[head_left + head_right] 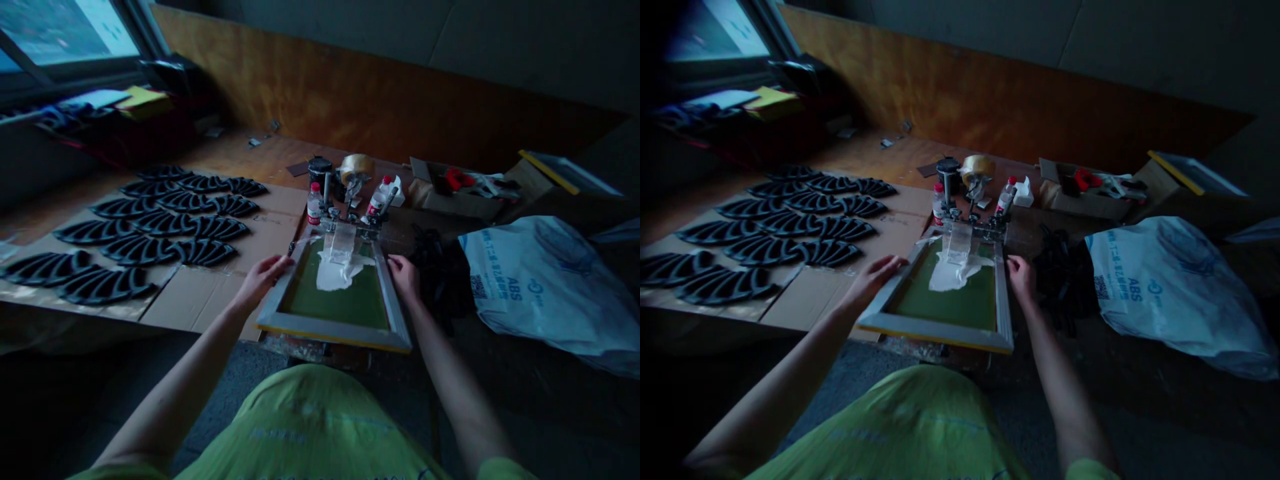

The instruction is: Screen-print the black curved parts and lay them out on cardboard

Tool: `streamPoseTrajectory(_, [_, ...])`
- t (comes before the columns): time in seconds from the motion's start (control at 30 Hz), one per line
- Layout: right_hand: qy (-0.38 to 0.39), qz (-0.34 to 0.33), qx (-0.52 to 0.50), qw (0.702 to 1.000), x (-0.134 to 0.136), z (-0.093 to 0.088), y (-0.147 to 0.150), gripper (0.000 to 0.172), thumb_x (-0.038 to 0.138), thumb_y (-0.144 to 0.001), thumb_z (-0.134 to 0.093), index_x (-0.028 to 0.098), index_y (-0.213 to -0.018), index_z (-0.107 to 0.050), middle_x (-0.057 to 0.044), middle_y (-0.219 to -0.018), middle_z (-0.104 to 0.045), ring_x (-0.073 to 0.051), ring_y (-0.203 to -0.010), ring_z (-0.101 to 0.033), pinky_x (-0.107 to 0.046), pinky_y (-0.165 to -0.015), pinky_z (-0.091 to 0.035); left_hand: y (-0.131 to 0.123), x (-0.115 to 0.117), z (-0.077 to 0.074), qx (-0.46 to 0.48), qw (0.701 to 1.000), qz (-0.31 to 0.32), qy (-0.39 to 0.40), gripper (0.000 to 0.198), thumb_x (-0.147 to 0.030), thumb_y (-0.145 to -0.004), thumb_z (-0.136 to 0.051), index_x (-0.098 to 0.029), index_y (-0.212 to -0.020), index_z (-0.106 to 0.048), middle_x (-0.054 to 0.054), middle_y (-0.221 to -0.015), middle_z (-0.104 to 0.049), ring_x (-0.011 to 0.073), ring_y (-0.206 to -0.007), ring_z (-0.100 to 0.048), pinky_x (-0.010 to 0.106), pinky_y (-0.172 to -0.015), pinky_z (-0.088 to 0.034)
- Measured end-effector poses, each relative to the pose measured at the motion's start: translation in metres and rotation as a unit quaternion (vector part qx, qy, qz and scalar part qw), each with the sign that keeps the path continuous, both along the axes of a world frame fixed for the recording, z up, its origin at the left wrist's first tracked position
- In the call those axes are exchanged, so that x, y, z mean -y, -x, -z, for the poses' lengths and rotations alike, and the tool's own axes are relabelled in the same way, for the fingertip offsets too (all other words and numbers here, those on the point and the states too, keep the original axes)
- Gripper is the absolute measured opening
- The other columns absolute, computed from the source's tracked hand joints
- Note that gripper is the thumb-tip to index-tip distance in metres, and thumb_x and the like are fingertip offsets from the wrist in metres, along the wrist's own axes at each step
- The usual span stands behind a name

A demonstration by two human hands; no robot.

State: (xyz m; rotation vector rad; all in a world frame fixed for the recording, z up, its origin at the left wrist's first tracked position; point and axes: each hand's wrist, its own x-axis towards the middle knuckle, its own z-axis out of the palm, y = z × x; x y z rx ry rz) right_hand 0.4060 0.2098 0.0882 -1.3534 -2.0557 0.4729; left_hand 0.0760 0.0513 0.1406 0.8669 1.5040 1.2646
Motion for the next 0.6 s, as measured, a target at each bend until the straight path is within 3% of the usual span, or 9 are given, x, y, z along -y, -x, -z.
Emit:
streamPoseTrajectory(0.13, [-0.081, -0.071, 0.048, 0.993, -0.003, -0.022, 0.051, 0.052, 0.033, -0.082, -0.066, 0.016, -0.129, -0.055, -0.015, -0.139, -0.049, -0.026, -0.113, -0.055, -0.041, -0.097, -0.046, -0.008, 0.016, 0.061, 0.013, 0.998, 0.010, 0.066, 0.090, -0.053, -0.066, -0.073, -0.017, -0.142, -0.041, -0.001, -0.071, -0.065, 0.0112, -0.056, -0.056, 0.019, -0.049, -0.040])
streamPoseTrajectory(0.23, [-0.099, -0.126, 0.165, 0.973, 0.013, -0.028, 0.093, 0.048, 0.031, -0.076, -0.075, 0.015, -0.119, -0.059, -0.016, -0.129, -0.055, -0.030, -0.116, -0.050, -0.044, -0.096, -0.042, -0.011, 0.015, 0.091, 0.001, 0.998, 0.001, 0.069, 0.097, -0.054, -0.066, -0.072, -0.016, -0.146, -0.033, -0.003, -0.068, -0.061, 0.0101, -0.052, -0.052, 0.019, -0.047, -0.036])
streamPoseTrajectory(0.3, [-0.069, -0.156, 0.227, 0.959, 0.026, -0.025, 0.106, 0.030, 0.028, -0.078, -0.072, 0.016, -0.104, -0.062, -0.013, -0.108, -0.063, -0.029, -0.105, -0.053, -0.041, -0.088, -0.043, -0.010, 0.012, 0.099, -0.003, 0.998, 0.007, 0.070, 0.094, -0.054, -0.066, -0.071, -0.017, -0.145, -0.036, -0.004, -0.067, -0.060, 0.0097, -0.052, -0.051, 0.019, -0.047, -0.035])
streamPoseTrajectory(0.4, [-0.043, -0.206, 0.268, 0.940, 0.050, -0.014, 0.103, 0.006, 0.020, -0.084, -0.062, 0.017, -0.089, -0.063, -0.009, -0.089, -0.065, -0.024, -0.093, -0.055, -0.035, -0.081, -0.040, -0.007, 0.010, 0.102, -0.006, 0.997, 0.012, 0.078, 0.091, -0.056, -0.065, -0.070, -0.015, -0.141, -0.042, -0.002, -0.069, -0.061, 0.0105, -0.055, -0.052, 0.020, -0.049, -0.037])
streamPoseTrajectory(0.5, [-0.076, -0.292, 0.275, 0.913, 0.072, -0.007, 0.083, 0.014, 0.009, -0.085, -0.052, 0.016, -0.089, -0.063, -0.009, -0.089, -0.066, -0.023, -0.092, -0.054, -0.034, -0.080, -0.037, -0.006, 0.012, 0.101, -0.009, 0.996, 0.013, 0.083, 0.090, -0.058, -0.065, -0.069, -0.015, -0.140, -0.044, -0.002, -0.070, -0.061, 0.0109, -0.056, -0.053, 0.020, -0.050, -0.037])
streamPoseTrajectory(0.6, [-0.092, -0.386, 0.265, 0.879, 0.078, -0.011, 0.068, 0.021, 0.004, -0.080, -0.051, 0.016, -0.090, -0.065, -0.008, -0.090, -0.067, -0.022, -0.091, -0.055, -0.033, -0.078, -0.037, -0.008, 0.014, 0.100, -0.018, 0.996, 0.010, 0.082, 0.085, -0.058, -0.068, -0.068, -0.016, -0.139, -0.046, -0.001, -0.074, -0.062, 0.0108, -0.057, -0.053, 0.020, -0.050, -0.037])
